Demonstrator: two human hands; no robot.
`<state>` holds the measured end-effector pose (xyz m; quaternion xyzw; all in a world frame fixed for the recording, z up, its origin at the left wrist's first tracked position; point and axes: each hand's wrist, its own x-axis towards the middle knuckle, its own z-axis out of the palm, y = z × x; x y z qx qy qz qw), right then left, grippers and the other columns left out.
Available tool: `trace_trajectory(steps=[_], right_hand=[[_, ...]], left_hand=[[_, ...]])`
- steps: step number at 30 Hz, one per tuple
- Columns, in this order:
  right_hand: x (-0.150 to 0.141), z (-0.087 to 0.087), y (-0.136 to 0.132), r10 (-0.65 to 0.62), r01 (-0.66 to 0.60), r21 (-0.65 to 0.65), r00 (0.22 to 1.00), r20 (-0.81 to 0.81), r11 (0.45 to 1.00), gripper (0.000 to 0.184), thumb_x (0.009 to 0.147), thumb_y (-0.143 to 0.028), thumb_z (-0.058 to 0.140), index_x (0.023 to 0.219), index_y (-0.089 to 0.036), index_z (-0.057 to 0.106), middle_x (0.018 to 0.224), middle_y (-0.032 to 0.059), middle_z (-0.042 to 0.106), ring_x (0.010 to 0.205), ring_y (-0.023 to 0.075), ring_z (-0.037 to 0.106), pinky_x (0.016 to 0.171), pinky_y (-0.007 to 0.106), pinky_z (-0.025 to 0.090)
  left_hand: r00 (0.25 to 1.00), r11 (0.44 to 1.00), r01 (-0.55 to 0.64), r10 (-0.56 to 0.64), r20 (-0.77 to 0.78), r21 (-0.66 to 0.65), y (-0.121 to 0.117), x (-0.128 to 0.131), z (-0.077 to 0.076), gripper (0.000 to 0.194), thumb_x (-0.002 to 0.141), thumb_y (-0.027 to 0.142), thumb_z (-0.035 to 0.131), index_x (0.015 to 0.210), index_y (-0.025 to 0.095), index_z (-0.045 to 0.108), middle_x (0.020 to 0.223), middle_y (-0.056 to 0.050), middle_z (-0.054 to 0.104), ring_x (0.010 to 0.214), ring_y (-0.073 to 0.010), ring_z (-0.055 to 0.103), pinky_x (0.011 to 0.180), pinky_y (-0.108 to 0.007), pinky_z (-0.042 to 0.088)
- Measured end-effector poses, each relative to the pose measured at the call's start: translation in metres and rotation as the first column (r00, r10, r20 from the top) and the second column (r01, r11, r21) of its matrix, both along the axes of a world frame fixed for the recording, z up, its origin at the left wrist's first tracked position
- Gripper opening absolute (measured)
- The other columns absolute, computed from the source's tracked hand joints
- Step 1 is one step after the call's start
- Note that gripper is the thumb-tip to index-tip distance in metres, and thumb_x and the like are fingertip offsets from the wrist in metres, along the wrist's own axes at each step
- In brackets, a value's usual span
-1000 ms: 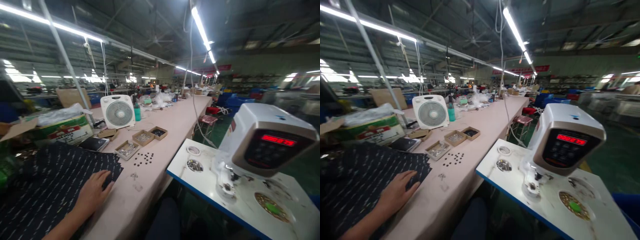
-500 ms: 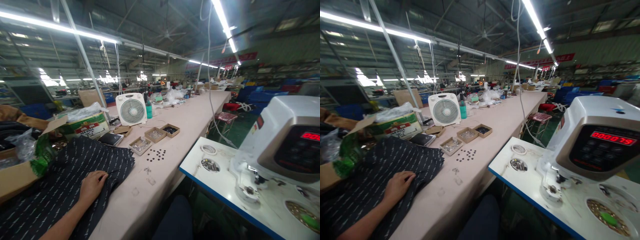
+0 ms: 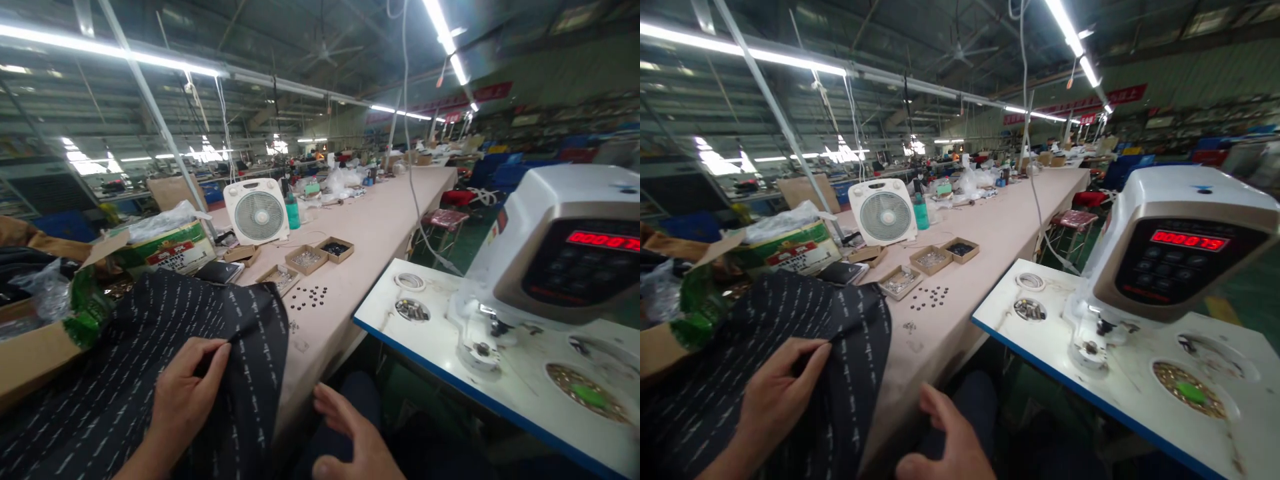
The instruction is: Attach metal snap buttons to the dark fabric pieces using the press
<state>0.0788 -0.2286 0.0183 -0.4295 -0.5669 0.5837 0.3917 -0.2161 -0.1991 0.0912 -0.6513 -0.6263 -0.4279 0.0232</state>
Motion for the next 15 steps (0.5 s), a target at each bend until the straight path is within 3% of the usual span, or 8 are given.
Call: trace_trajectory(steps=[2,3,6,9,11,13,15], right_hand=[[-0.036,0.028,0.0,0.208,-0.208,0.02,0.963,-0.17,0.978,0.088,0.058,-0.041,0.089,0.139,-0.03,0.058,0.129,0.0056,0.069,0.118,0.0349,0.064,0.102,0.046,0.052],[-0.047,0.039,0.001,0.255,-0.253,0.039,0.934,-0.25,0.967,0.081,0.062,-0.039,0.087,0.138,-0.032,0.058,0.125,0.0024,0.07,0.115,0.0329,0.065,0.1,0.045,0.054],[-0.048,0.058,0.009,0.152,-0.127,0.137,0.969,-0.193,0.982,0.052,0.078,-0.032,0.075,0.128,-0.029,0.065,0.124,0.0008,0.07,0.114,0.0279,0.065,0.106,0.043,0.05],[-0.009,0.068,0.022,0.018,-0.03,0.239,0.999,0.05,0.97,0.036,0.087,-0.027,0.063,0.122,-0.024,0.069,0.124,0.0036,0.07,0.117,0.026,0.062,0.111,0.043,0.044],[0.021,0.077,0.031,0.021,-0.084,0.325,0.981,0.193,0.942,0.033,0.088,-0.023,0.06,0.12,-0.023,0.07,0.126,0.0029,0.069,0.122,0.0248,0.059,0.114,0.041,0.04],[0.045,0.089,0.036,0.075,-0.189,0.373,0.951,0.299,0.908,0.032,0.087,-0.019,0.06,0.117,-0.023,0.071,0.125,0.0013,0.069,0.122,0.0235,0.059,0.114,0.038,0.039],[0.061,0.102,0.039,0.138,-0.283,0.375,0.919,0.37,0.883,0.034,0.086,-0.017,0.062,0.118,-0.022,0.07,0.123,0.0016,0.07,0.116,0.023,0.06,0.11,0.036,0.042]], left_hand=[[0.992,0.994,0.106,-0.105,0.075,-0.006,-0.012,0.044,0.003,0.019,0.093,0.041,0.058,0.095,0.024,0.067,0.088,0.001,0.067,0.085,-0.0167,0.063,0.079,-0.028,0.048],[0.982,0.991,0.136,-0.133,0.131,-0.011,-0.017,0.062,0.004,0.018,0.094,0.04,0.058,0.095,0.025,0.068,0.088,0.002,0.067,0.085,-0.0158,0.063,0.077,-0.027,0.049],[0.93,0.972,0.23,-0.203,0.308,-0.055,-0.024,0.1,0.009,0.018,0.093,0.04,0.06,0.097,0.024,0.068,0.09,0.001,0.068,0.084,-0.0151,0.064,0.073,-0.024,0.051],[0.869,0.927,0.373,-0.338,0.362,-0.027,-0.027,0.115,0.021,0.019,0.094,0.035,0.06,0.11,0.026,0.064,0.1,0.0,0.068,0.087,-0.0155,0.066,0.074,-0.025,0.055],[0.866,0.893,0.445,-0.449,0.219,0.069,-0.027,0.12,0.034,0.028,0.093,0.029,0.061,0.121,0.027,0.06,0.114,-0.003,0.066,0.098,-0.0178,0.066,0.085,-0.029,0.056],[0.846,0.83,0.531,-0.53,-0.06,0.17,-0.021,0.126,0.05,0.044,0.09,0.026,0.064,0.133,0.03,0.053,0.13,-0.006,0.06,0.115,-0.0233,0.061,0.099,-0.038,0.052],[0.74,0.732,0.656,-0.577,-0.346,0.183,-0.008,0.136,0.067,0.065,0.085,0.033,0.072,0.143,0.032,0.043,0.145,-0.008,0.051,0.134,-0.0299,0.048,0.113,-0.049,0.041]])
